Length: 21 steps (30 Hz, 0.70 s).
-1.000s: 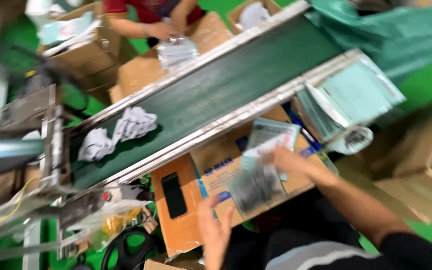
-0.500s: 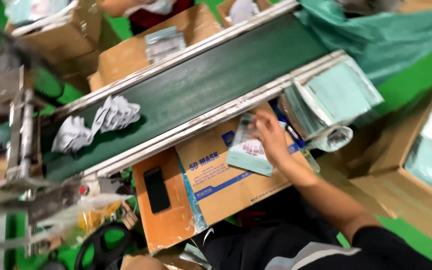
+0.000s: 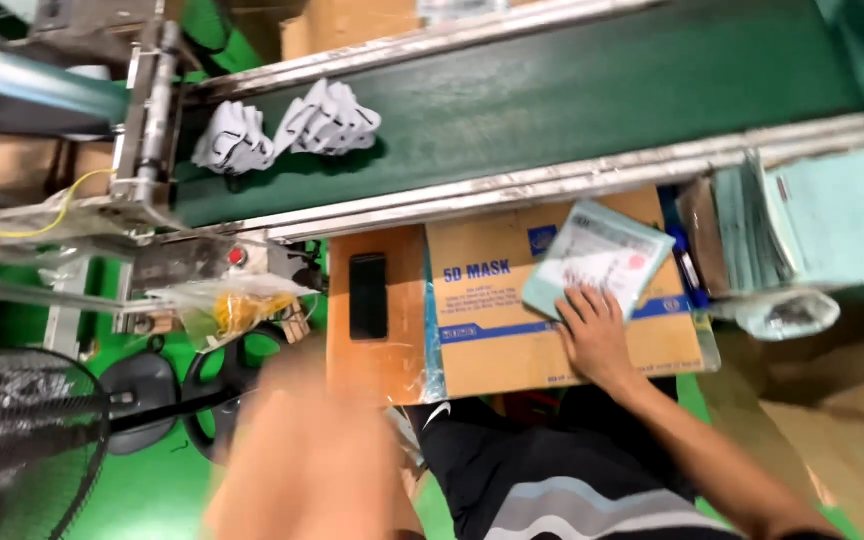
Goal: The recorder takes batches of face masks from a conveyor belt and packs them into plastic bags, then organizes the bags into a box.
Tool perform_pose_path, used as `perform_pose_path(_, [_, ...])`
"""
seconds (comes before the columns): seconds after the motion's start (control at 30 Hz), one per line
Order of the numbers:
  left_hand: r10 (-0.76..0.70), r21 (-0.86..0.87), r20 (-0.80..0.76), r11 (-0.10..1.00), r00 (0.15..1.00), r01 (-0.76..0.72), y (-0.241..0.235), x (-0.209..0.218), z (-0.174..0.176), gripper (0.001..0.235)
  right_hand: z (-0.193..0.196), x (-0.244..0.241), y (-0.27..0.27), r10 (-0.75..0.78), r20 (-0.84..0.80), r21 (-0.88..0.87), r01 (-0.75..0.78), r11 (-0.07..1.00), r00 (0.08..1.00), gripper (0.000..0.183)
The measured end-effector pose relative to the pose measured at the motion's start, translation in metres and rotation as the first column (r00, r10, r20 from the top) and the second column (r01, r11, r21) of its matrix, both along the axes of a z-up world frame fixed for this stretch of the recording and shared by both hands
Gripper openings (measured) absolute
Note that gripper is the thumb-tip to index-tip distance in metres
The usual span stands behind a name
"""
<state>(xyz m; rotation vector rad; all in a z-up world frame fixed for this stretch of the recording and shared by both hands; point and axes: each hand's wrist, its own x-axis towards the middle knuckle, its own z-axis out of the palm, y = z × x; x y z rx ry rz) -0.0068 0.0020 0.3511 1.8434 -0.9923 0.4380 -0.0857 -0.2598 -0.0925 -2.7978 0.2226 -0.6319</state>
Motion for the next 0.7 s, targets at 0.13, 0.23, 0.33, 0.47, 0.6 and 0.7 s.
perform_pose_path(0.13, [0.011,0.018,0.056,1.000,0.998,-0.012,-0.065,0.214,-0.143,0.066,-0.006,-0.013,-0.015,-0.079,-0.117,-0.097,0.067,0.993,0.990,0.043])
perform_pose_path(0.23, [0.273,0.538,0.306,0.740,0.912,-0.403,-0.072,0.328,-0.242,0.124,0.001,-0.009,-0.012,-0.070,-0.049,-0.038,0.068,0.997,0.996,0.040])
perform_pose_path(0.33, [0.301,0.815,0.261,0.440,0.917,-0.376,-0.062,0.390,-0.303,0.132,0.010,-0.005,-0.008,-0.041,-0.066,0.004,0.041,0.999,0.997,0.042])
perform_pose_path(0.47, [0.120,0.846,0.056,0.521,0.991,-0.111,-0.108,0.445,-0.356,0.131,-0.003,0.002,-0.014,-0.058,-0.014,-0.007,0.058,0.998,0.998,0.038])
perform_pose_path(0.6, [0.090,0.873,0.188,0.441,0.978,-0.208,-0.192,0.427,-0.374,0.084,0.002,-0.002,-0.014,-0.029,-0.018,-0.001,0.029,1.000,0.999,0.039])
perform_pose_path(0.7, [0.048,0.801,0.306,0.526,0.951,-0.285,-0.231,0.431,-0.417,0.039,0.001,-0.005,-0.010,-0.012,-0.011,0.000,0.012,1.000,1.000,0.039])
